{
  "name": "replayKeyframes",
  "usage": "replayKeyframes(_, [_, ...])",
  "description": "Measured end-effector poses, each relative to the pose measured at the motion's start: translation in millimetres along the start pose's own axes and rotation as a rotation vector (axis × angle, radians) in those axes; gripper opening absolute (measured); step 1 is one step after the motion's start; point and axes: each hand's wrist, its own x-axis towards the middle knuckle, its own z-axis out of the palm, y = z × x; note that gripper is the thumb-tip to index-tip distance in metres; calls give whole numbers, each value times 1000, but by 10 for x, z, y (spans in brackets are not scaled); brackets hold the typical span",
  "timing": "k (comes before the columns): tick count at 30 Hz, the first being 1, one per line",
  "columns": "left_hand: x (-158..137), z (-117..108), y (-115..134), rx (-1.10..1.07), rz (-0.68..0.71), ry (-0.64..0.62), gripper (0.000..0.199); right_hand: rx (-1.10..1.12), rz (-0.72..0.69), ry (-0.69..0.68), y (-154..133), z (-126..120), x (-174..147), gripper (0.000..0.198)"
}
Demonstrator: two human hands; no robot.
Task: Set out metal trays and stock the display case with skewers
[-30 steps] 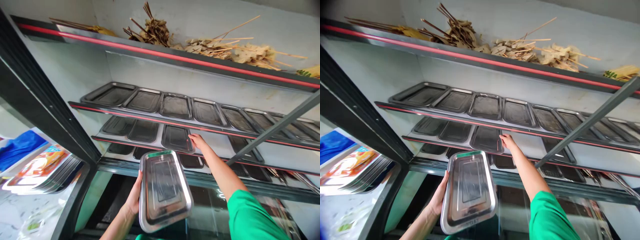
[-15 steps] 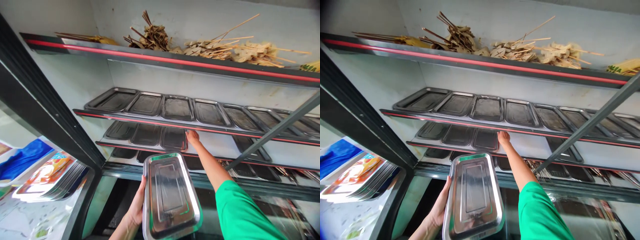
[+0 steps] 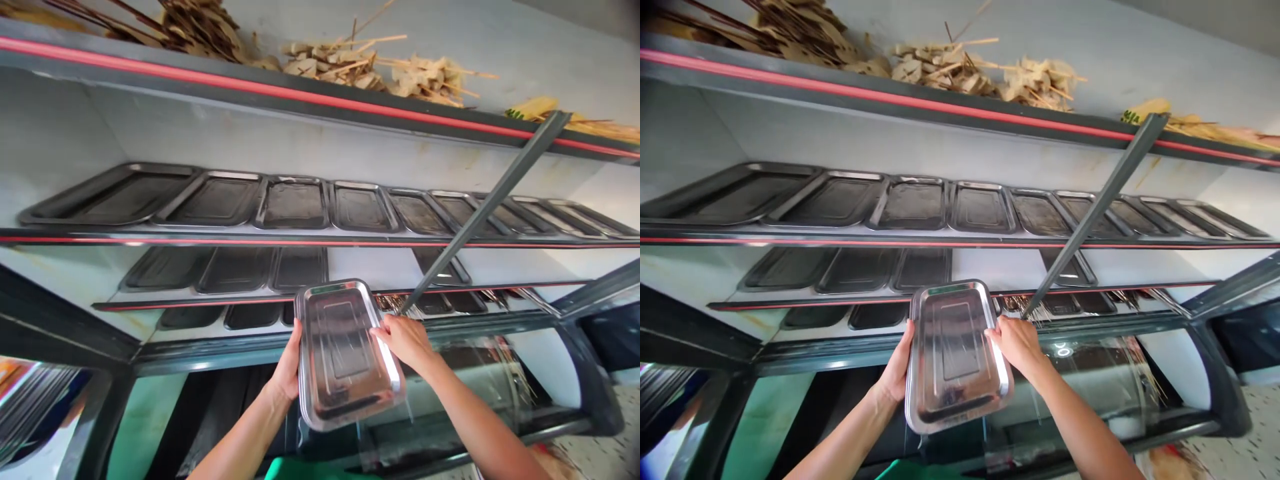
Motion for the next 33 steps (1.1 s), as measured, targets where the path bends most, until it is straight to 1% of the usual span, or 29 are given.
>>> replayKeyframes(2, [157, 25, -15, 21, 63, 25, 73, 81, 6, 21, 164, -69, 60, 36])
replayKeyframes(3, [228, 31, -20, 33, 110, 41, 70, 172, 0, 19, 253, -91, 91, 37])
replayKeyframes(5, [344, 38, -32, 53, 174, 72, 66, 448, -38, -15, 435, -104, 171, 36])
replayKeyframes(7, [412, 39, -52, 66, 174, 106, 65, 758, -66, -80, 607, -76, 300, 35])
replayKeyframes(9, [422, 29, -84, 69, 164, 142, 65, 1019, -23, -115, 739, -15, 499, 36])
replayKeyframes(11, [372, 0, -127, 60, 158, 183, 64, 1209, 60, -80, 816, 62, 773, 40])
replayKeyframes(13, [279, -46, -178, 47, 141, 235, 66, 1302, 124, 36, 841, 132, 1099, 41])
replayKeyframes(14, [223, -72, -206, 43, 131, 271, 68, 1278, 153, 107, 840, 159, 1269, 39])
replayKeyframes(15, [164, -96, -234, 41, 126, 305, 70, 1187, 186, 167, 836, 180, 1437, 37])
replayKeyframes(17, [49, -135, -289, 37, 125, 359, 72, 904, 256, 231, 830, 206, 1740, 34])
replayKeyframes(19, [-56, -148, -340, 21, 137, 376, 72, 669, 293, 224, 835, 222, 1972, 35])
replayKeyframes(20, [-103, -144, -363, 10, 145, 374, 71, 609, 295, 210, 839, 227, 2058, 35])
replayKeyframes(23, [-216, -94, -425, -13, 166, 370, 70, 532, 278, 159, 816, 225, 2226, 31])
replayKeyframes(25, [-269, -43, -459, -7, 191, 394, 69, 466, 266, 122, 739, 182, 2285, 31])
replayKeyframes(27, [-310, 2, -485, 20, 216, 430, 68, 408, 253, 99, 608, 91, 2288, 35])
replayKeyframes(29, [-346, 23, -500, 62, 224, 465, 69, 365, 244, 102, 460, -30, 2175, 38])
replayKeyframes(31, [-376, 15, -501, 104, 199, 472, 71, 332, 246, 145, 342, -128, 1880, 38])
replayKeyframes(33, [-390, -7, -495, 140, 186, 456, 72, 310, 186, 159, 279, -140, 1381, 42])
